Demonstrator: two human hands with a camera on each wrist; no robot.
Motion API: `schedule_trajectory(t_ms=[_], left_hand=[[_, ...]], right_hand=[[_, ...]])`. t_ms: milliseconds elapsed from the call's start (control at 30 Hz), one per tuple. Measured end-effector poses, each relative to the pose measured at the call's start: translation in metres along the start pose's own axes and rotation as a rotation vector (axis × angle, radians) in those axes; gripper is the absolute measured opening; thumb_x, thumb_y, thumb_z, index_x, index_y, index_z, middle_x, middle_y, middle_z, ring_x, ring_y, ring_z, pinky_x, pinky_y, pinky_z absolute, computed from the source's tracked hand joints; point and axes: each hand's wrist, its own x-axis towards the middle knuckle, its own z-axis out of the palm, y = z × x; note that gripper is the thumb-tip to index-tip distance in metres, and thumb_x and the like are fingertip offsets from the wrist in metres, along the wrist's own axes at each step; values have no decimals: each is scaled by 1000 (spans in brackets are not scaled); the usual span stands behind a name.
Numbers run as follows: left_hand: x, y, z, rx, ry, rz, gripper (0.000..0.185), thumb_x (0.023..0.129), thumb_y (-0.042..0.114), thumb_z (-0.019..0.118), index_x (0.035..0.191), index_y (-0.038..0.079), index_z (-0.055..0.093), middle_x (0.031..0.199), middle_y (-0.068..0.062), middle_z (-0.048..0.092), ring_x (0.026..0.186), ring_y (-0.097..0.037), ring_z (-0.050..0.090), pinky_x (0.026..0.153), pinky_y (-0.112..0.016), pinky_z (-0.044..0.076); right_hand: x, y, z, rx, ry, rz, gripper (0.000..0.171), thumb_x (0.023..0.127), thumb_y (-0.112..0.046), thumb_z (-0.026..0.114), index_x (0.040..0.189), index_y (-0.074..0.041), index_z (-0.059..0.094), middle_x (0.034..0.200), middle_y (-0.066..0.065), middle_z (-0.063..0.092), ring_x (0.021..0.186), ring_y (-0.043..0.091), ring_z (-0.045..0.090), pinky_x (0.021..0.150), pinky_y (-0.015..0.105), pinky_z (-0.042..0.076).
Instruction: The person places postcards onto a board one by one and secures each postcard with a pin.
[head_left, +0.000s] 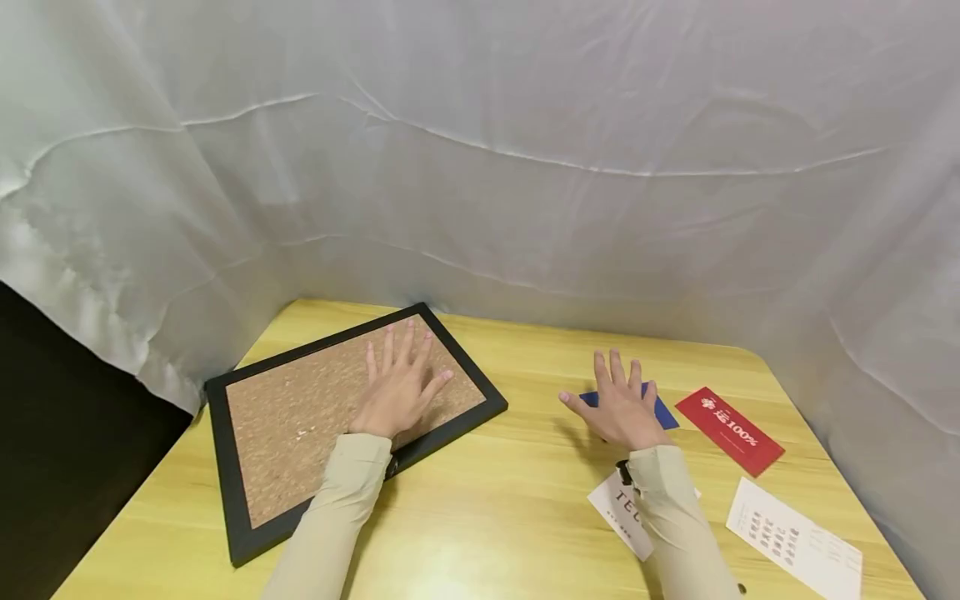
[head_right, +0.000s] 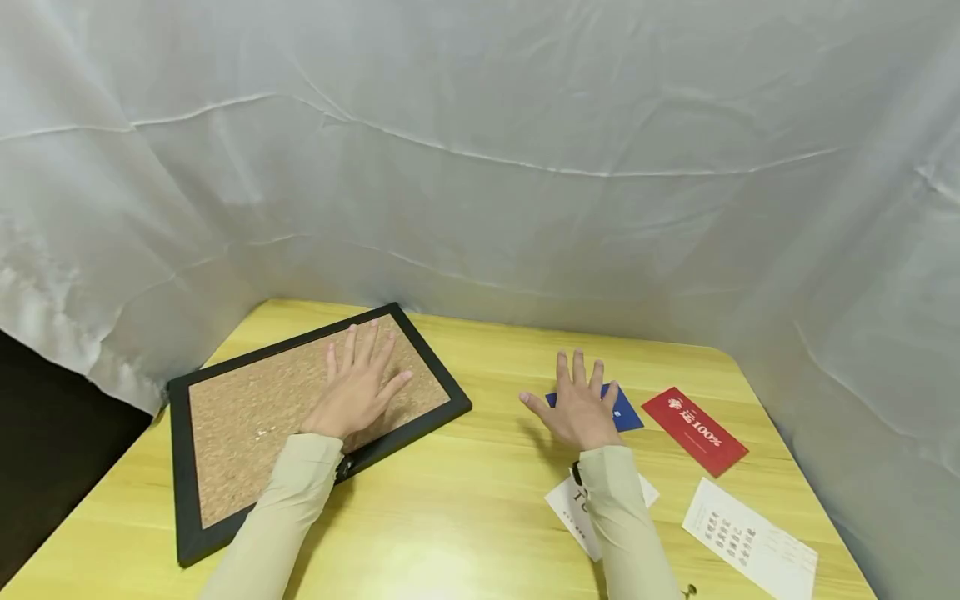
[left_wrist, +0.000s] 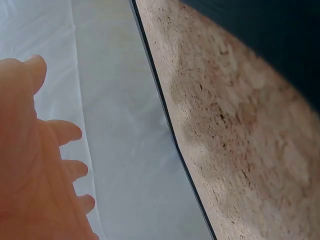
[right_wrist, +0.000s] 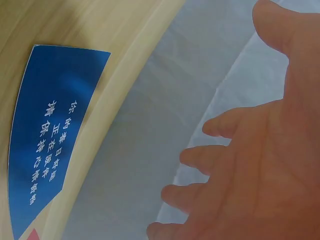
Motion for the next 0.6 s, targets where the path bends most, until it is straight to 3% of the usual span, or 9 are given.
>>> schedule_trajectory(t_ms=[233,367,600], left_hand=[[-2,6,-2,16,-2,9,76,107,59,39,166,13,22,175,-16,-3,161,-46,-6,123,-74,0],[-4,8,-4,19,-7,6,76,107,59,41,164,12,27,174,-19,5,160,-48,1,123,-74,4],[-16,-2,-9,-121,-37,-62,75,107,55,45,164,10,28,173,-23,8,159,-51,-3,123,-74,-1]], right_hand=[[-2,0,-2,37,8,-66,100,101,-68,47,167,-5,4,172,28,-1,154,61,0,118,79,10],[-3,0,-1,82,-22,-89,96,103,-63,48,166,-4,5,171,29,7,155,57,9,120,75,18],[0,-3,1,136,-93,-129,90,105,-55,50,165,-1,12,170,28,18,157,49,19,124,65,23]])
